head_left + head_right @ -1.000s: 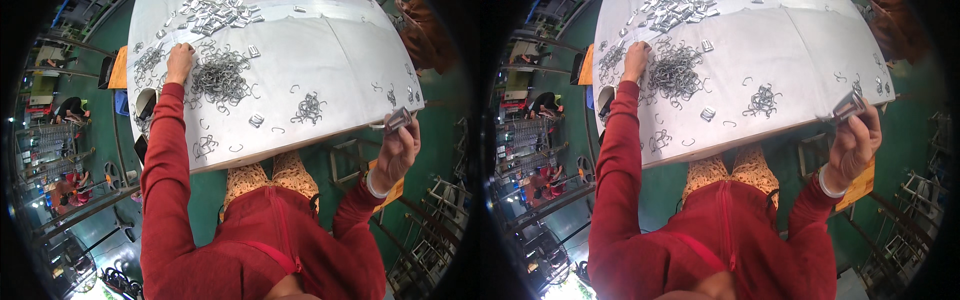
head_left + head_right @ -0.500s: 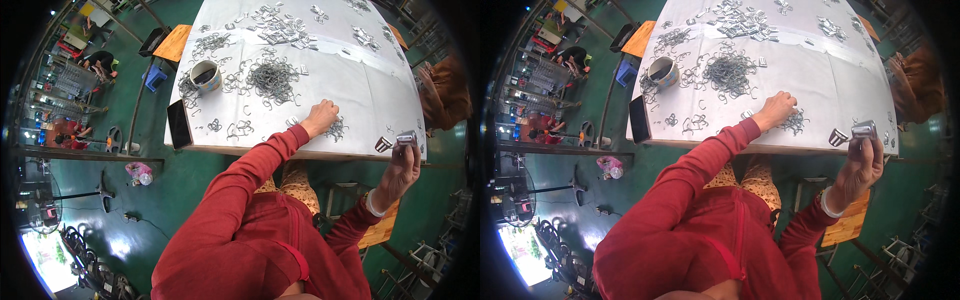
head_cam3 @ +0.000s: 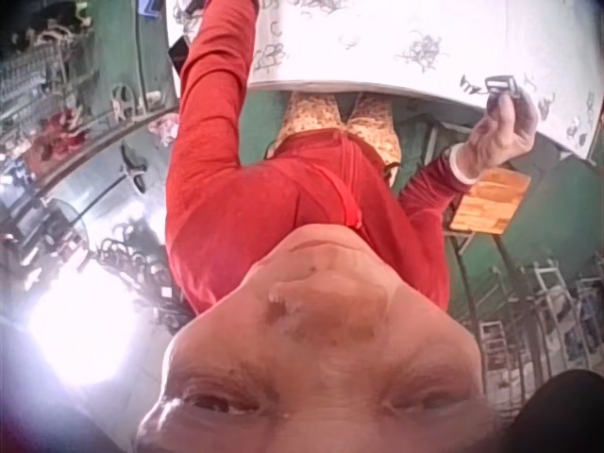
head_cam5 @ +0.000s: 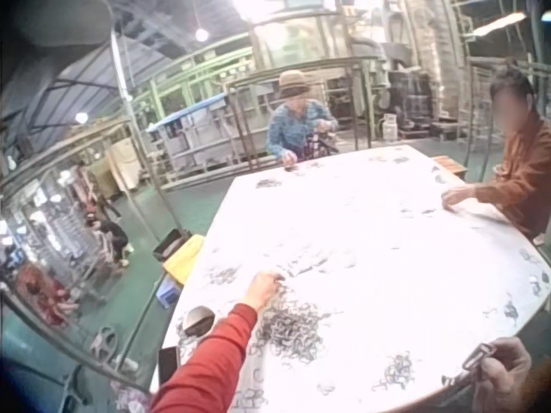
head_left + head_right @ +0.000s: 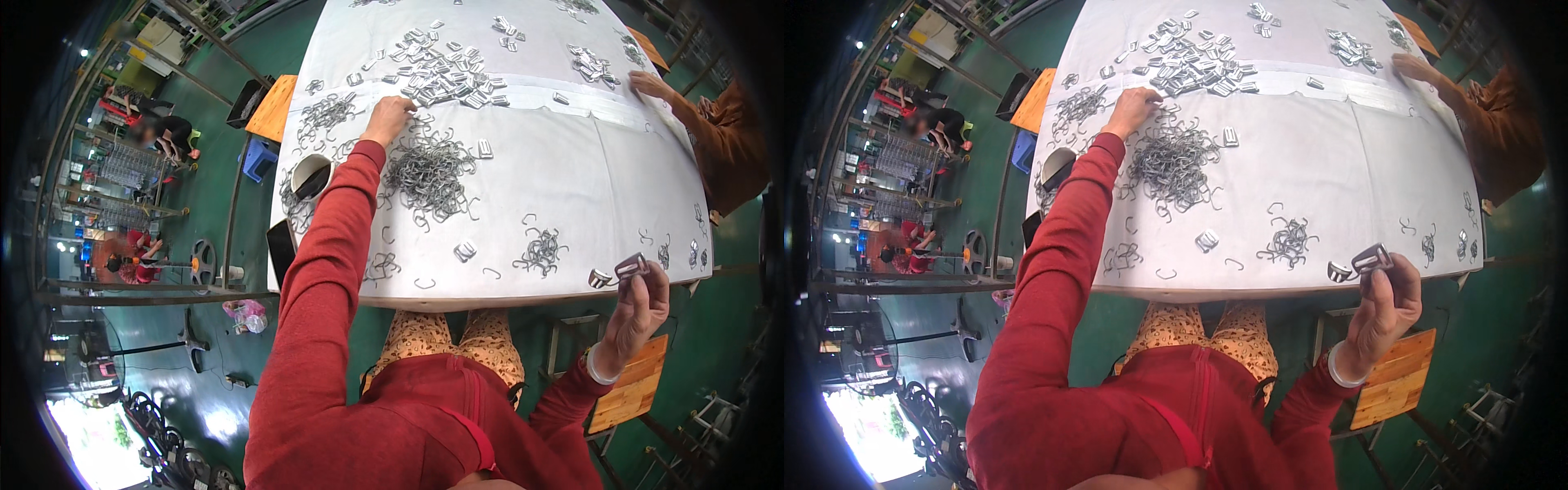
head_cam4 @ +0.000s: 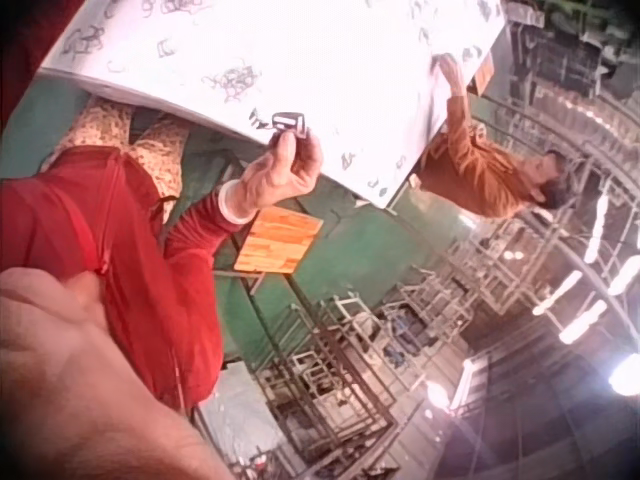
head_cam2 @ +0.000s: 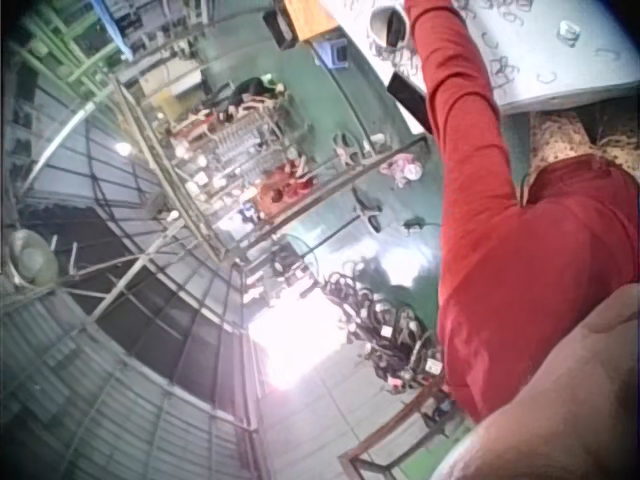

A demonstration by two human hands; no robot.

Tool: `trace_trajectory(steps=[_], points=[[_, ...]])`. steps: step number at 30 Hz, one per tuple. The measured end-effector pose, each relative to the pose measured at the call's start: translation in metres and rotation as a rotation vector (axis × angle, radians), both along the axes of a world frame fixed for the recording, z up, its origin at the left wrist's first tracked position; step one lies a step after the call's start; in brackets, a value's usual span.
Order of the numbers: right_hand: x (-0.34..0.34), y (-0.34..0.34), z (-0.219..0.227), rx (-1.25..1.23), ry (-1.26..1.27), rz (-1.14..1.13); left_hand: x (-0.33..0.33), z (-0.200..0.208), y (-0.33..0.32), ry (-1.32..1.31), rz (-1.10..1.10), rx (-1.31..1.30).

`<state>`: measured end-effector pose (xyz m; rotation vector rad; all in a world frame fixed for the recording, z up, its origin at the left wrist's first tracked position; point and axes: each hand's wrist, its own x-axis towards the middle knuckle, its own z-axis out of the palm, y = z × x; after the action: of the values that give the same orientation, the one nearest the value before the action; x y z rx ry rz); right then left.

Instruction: The person assembles small metal parts by hand at a table. They pick up individual components, connect them to form a chain, and periodically hang the completed chain on a nearby rack.

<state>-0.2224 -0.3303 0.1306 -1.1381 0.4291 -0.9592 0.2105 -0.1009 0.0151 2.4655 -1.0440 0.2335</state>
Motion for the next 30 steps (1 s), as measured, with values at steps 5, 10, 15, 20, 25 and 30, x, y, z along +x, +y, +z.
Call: trace_trajectory(steps=[5,10,15,20,25,30], points=[[-0.003,-0.009,0.0,-0.031,0.019,-0.003,0.001,-0.013,0.001,0.079,-0.02,0.075],[-0.008,0.001,0.005,-0.024,0.006,0.029,-0.024,-0.024,0.021,-0.039,0.053,0.039],[-0.016,0.02,0.016,-0.077,-0.003,0.091,-0.071,0.006,0.032,0.025,0.168,-0.226],[-0.029,0.042,0.024,-0.14,0.002,0.162,-0.139,0.045,0.029,0.417,0.155,-0.521],[-0.046,0.063,0.029,-0.174,0.047,0.18,-0.209,0.071,0.022,0.916,-0.076,-0.728],[-0.064,0.07,0.025,-0.165,0.003,0.215,-0.247,0.068,0.008,0.81,-0.214,-0.435]])
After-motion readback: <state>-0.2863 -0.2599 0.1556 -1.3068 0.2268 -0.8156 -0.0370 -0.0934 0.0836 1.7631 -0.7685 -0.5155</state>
